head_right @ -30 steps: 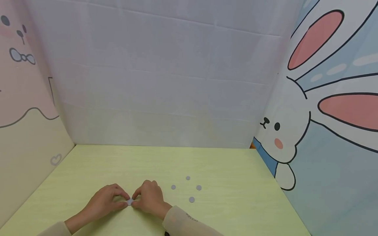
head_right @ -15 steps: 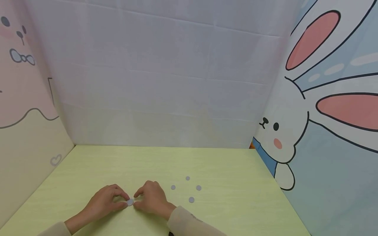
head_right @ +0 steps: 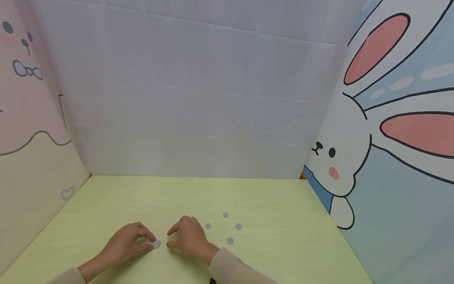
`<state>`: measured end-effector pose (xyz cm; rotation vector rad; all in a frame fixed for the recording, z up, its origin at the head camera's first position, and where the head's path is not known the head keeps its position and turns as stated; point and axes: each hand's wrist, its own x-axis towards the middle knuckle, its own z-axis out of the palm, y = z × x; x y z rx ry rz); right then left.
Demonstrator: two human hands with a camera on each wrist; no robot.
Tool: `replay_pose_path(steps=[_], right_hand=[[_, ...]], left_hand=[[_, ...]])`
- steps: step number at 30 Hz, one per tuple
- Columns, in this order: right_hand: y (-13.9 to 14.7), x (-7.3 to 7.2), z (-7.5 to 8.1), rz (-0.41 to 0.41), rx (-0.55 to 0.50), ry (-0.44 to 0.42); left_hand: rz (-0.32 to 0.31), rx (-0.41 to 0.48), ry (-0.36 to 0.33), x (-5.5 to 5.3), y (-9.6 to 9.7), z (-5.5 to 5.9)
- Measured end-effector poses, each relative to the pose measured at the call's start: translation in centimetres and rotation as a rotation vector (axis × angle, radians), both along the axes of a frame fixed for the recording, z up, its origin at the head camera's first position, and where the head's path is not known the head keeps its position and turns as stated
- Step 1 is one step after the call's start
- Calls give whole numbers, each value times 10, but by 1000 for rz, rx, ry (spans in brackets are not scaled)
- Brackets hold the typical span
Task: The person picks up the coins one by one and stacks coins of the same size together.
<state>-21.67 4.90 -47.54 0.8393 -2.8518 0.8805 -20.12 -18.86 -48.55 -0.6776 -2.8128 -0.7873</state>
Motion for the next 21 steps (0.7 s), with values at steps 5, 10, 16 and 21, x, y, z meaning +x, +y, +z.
replay_pose_path(steps=[5,10,16,21], right_hand=[[5,-1,1,-15,-18,-28],[19,-5,5,-21,-67,-29],[48,-9,12,-60,-83,-40],[74,-13,15,-82,-76,-48]], left_hand=[[2,13,-8,0,0,0],[5,27,-10,0,0,-1],[10,21,-10,0,1,-1],[11,21,-19,1,1,0]])
